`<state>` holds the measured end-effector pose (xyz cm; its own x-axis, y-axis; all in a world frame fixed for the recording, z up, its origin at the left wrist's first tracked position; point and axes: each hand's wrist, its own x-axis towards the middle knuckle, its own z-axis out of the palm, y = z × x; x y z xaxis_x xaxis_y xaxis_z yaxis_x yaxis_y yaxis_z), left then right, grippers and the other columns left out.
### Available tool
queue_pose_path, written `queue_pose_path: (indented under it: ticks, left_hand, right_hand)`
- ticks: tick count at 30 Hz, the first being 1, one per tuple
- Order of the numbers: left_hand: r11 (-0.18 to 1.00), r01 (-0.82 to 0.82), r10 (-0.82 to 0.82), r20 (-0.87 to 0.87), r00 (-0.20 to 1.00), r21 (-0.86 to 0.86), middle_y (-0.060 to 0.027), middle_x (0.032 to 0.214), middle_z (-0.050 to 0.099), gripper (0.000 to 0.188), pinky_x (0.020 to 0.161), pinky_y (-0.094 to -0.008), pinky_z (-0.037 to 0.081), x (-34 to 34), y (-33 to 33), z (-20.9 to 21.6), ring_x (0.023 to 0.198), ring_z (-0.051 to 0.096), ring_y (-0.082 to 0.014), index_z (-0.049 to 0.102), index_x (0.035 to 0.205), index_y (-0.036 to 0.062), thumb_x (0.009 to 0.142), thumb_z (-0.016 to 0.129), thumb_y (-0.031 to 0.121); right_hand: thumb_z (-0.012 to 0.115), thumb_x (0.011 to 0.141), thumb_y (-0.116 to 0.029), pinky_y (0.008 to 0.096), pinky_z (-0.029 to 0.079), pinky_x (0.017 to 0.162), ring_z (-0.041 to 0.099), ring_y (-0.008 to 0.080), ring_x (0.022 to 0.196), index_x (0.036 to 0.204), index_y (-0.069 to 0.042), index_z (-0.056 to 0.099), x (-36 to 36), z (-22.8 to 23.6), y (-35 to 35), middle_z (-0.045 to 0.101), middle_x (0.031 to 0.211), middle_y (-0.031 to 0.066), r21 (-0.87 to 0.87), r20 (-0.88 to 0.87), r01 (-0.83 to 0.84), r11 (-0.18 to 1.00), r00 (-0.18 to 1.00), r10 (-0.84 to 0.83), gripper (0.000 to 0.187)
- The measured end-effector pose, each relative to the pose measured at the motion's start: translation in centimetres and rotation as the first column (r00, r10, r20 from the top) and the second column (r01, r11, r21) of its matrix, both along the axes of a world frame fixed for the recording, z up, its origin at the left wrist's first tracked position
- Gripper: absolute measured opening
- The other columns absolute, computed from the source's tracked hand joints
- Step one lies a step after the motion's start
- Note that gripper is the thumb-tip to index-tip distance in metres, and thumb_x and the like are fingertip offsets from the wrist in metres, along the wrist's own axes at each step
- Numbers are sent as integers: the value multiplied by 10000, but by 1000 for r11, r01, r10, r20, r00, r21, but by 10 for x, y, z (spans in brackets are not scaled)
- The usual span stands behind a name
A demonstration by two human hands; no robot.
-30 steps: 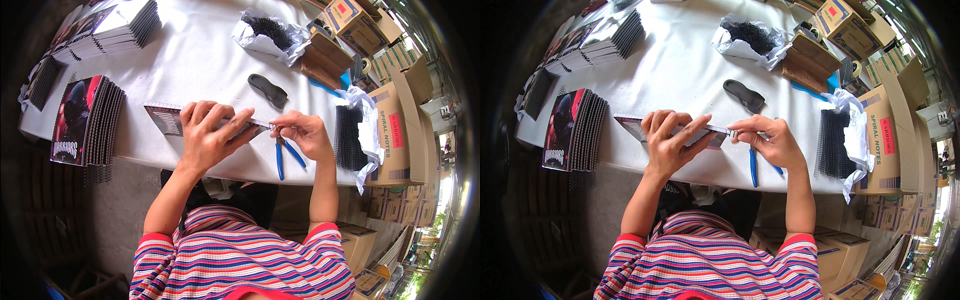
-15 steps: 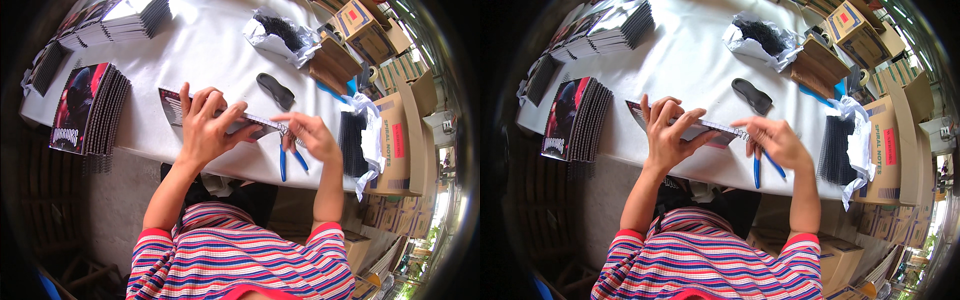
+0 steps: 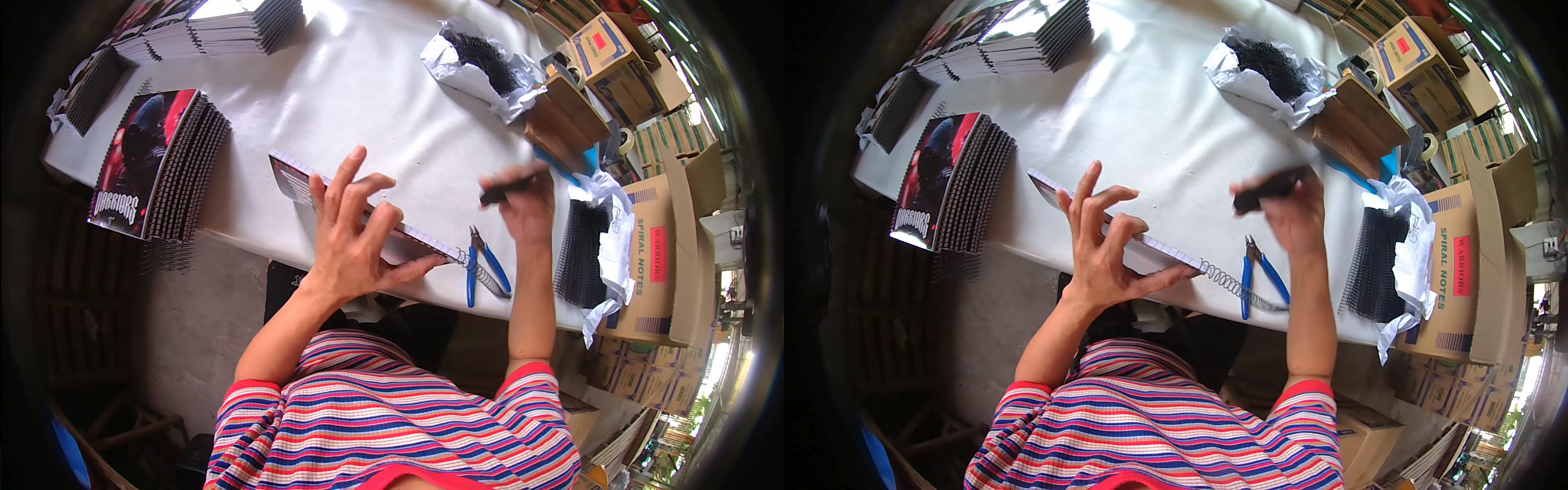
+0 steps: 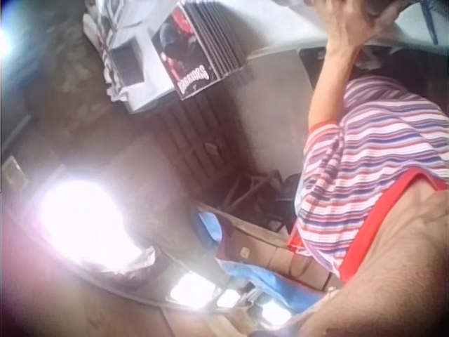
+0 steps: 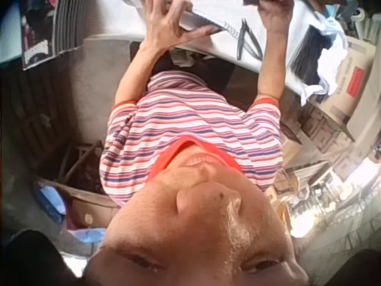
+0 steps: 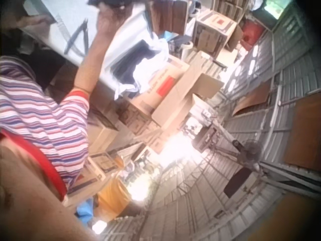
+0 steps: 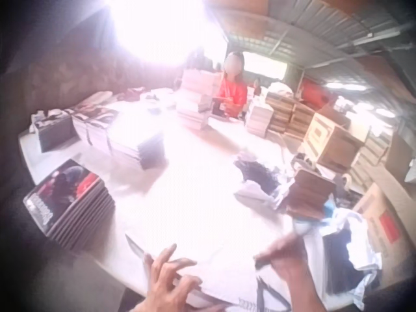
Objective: The person uses pliers to cut the excess length of spiral binding on a stack of notebooks. After trimming, the person places the notebooks into a cardboard box.
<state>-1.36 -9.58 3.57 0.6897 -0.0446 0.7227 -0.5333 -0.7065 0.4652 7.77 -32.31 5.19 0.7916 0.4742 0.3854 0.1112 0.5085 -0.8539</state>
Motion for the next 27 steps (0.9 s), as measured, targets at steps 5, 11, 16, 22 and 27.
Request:
queue_pose_path:
  ticks: [5, 11, 16, 22, 27]
  left_hand:
    - [1000, 8, -8, -7, 1000, -16, -92, 1066, 518, 504, 1085, -530, 27, 1, -1, 3, 1306, 306, -372, 491, 627, 106, 597, 791, 509]
    - [1000, 27, -27, -29, 999, 12, -85, 911, 525, 498, 1076, -533, 58, 3, 4, 7, 1290, 343, -343, 505, 645, 102, 601, 770, 521]
    - [998, 51, -51, -6, 999, 34, -75, 819, 485, 499, 1053, -538, 106, 9, 9, 9, 1233, 409, -327, 510, 683, 100, 581, 767, 516]
    - [997, 72, -73, -16, 997, -18, -87, 872, 511, 536, 1051, -536, 132, 13, 11, 8, 1202, 435, -299, 544, 871, 105, 583, 773, 495]
    - [989, 90, -88, 18, 996, -114, -29, 769, 529, 747, 1077, -515, 135, 14, 9, 1, 1198, 467, -304, 530, 1087, 134, 504, 821, 499]
  right_hand:
    - [647, 762, -48, 397, 540, 748, 669, 302, 800, 736, 19, 659, -21, 2, 8, 668, 757, 166, -602, 214, 233, 763, 969, -127, 74]
    - [598, 745, 62, 341, 546, 735, 674, 261, 785, 822, 38, 684, -16, 16, 12, 674, 829, 202, -632, 394, 291, 718, 919, -26, 117]
    - [576, 715, 77, 292, 528, 720, 673, 230, 778, 814, 22, 690, -25, 25, 29, 685, 827, 160, -278, 382, -40, 960, 912, 148, 161]
    - [603, 674, 126, 263, 517, 685, 659, 160, 734, 819, -16, 696, -23, 31, 42, 683, 787, 103, -325, 414, 81, 942, 908, 64, 223]
    - [635, 642, 121, 287, 521, 684, 657, 190, 723, 817, 10, 692, -19, 20, 47, 682, 765, 121, -101, 281, 15, 995, 960, 14, 214]
